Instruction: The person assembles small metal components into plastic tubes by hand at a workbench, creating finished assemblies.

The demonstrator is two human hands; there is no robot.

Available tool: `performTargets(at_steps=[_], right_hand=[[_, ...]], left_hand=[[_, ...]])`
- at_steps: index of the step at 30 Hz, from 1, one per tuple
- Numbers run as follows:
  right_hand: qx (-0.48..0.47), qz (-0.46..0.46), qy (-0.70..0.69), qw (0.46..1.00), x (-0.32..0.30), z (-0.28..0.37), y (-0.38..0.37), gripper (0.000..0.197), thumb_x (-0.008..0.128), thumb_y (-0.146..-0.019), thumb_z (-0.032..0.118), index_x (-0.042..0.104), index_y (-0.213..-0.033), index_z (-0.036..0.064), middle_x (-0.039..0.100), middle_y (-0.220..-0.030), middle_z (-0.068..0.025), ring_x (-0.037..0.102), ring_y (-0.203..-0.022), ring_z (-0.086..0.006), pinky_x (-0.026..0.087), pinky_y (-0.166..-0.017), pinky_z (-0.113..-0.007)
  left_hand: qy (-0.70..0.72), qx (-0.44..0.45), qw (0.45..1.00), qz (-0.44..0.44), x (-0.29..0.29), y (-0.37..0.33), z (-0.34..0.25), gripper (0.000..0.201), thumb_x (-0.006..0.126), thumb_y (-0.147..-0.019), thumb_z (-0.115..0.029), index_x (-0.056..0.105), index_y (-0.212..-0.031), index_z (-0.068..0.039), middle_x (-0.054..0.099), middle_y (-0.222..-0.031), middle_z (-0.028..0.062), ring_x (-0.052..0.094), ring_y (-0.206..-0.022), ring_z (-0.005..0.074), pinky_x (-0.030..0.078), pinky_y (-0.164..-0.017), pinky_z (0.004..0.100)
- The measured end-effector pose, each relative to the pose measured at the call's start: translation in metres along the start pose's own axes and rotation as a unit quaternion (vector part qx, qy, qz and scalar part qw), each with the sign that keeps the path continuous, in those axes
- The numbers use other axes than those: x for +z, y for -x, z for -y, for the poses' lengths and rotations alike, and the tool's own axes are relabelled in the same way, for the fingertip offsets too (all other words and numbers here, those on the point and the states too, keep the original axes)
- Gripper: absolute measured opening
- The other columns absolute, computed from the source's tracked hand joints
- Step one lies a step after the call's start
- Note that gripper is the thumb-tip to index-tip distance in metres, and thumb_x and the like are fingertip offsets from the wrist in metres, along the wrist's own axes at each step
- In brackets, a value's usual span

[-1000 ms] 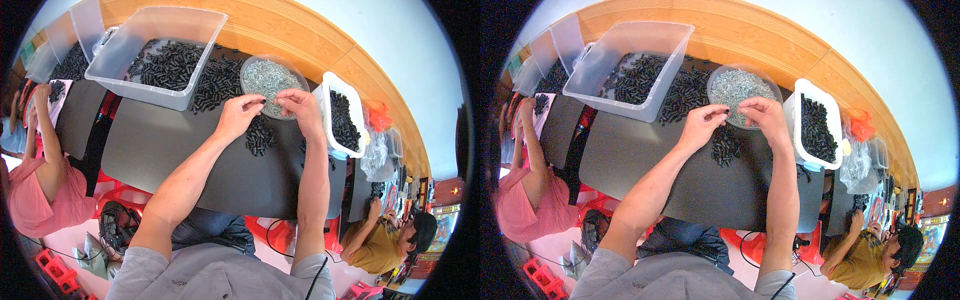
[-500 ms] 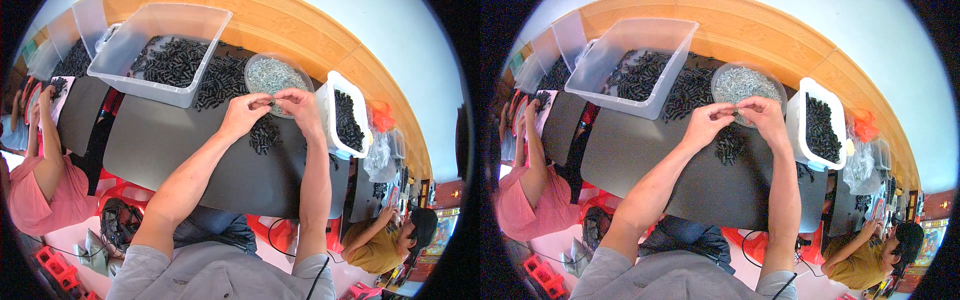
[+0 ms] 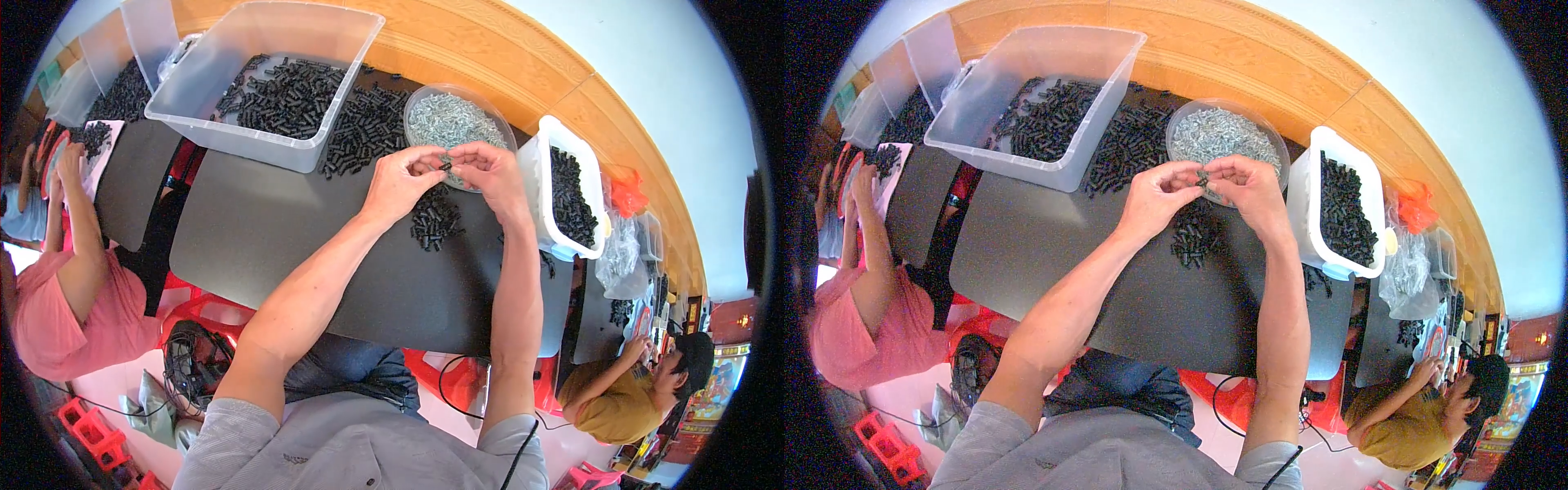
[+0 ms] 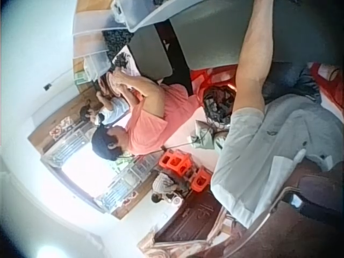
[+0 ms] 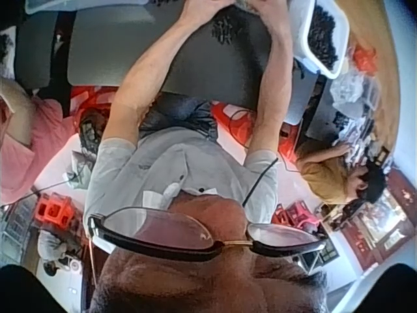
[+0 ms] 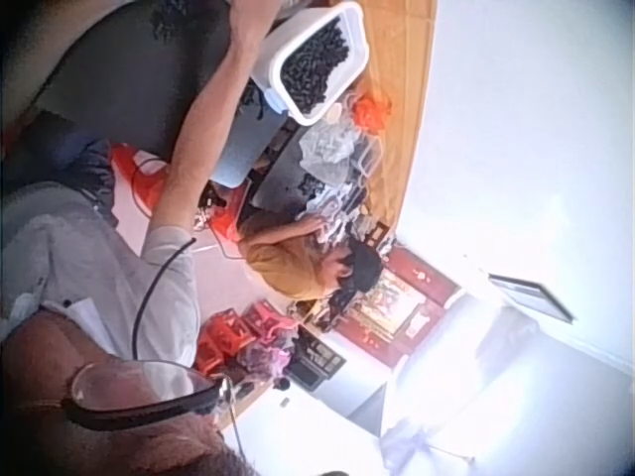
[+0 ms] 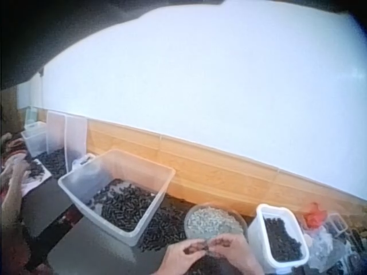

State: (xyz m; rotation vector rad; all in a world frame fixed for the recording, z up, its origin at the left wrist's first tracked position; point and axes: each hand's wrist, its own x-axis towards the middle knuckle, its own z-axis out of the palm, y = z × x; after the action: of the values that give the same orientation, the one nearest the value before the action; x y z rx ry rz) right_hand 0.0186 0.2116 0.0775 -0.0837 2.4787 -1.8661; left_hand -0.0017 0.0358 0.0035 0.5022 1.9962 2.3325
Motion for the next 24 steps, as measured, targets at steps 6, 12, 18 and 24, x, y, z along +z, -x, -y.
performTargets(at_steps=[6, 12, 18, 24], right_hand=[[-0.002, 0.023, 0.031, 0.999, -0.004, 0.001, 0.003, 0.013, 0.071, -0.087, -0.001, 0.074, -0.099, 0.0013, 0.07, -0.082, -0.0009, 0.06, -0.071, -0.0061, 0.048, -0.063, -0.022], [-0.021, 0.036, 0.081, 0.996, -0.003, 0.008, 0.005, 0.011, 0.07, -0.088, 0.002, 0.073, -0.098, 0.0006, 0.07, -0.082, -0.0007, 0.06, -0.072, -0.006, 0.048, -0.061, -0.023], [-0.008, -0.002, 0.083, 0.997, -0.005, 0.013, 0.02, 0.009, 0.071, -0.087, 0.003, 0.073, -0.096, 0.0009, 0.072, -0.082, -0.0031, 0.064, -0.072, -0.0092, 0.05, -0.064, -0.026], [0.031, 0.05, 0.393, 0.918, -0.007, 0.023, 0.062, 0.018, 0.073, -0.077, 0.004, 0.071, -0.095, 0.0044, 0.071, -0.087, -0.0157, 0.069, -0.08, -0.0308, 0.054, -0.073, -0.039]], left_hand=[[0.032, -0.01, 0.999, 0.012, 0.003, 0.001, 0.001, 0.039, 0.077, -0.082, -0.002, 0.07, -0.12, -0.005, 0.073, -0.095, 0.0069, 0.066, -0.081, 0.0092, 0.055, -0.076, 0.0258], [0.097, -0.016, 0.993, 0.067, 0.0, -0.003, 0.004, 0.035, 0.073, -0.088, -0.003, 0.067, -0.121, 0.004, 0.074, -0.102, 0.0099, 0.069, -0.088, 0.0116, 0.056, -0.081, 0.027], [0.045, -0.021, 0.994, 0.093, -0.001, -0.004, 0.002, 0.032, 0.072, -0.092, -0.009, 0.068, -0.12, 0.004, 0.075, -0.096, 0.0087, 0.07, -0.084, 0.0127, 0.055, -0.074, 0.026], [0.113, -0.04, 0.992, 0.043, -0.006, -0.005, 0.006, 0.023, 0.074, -0.089, -0.007, 0.072, -0.11, 0.003, 0.073, -0.089, 0.0063, 0.064, -0.074, 0.0091, 0.052, -0.066, 0.0247]])
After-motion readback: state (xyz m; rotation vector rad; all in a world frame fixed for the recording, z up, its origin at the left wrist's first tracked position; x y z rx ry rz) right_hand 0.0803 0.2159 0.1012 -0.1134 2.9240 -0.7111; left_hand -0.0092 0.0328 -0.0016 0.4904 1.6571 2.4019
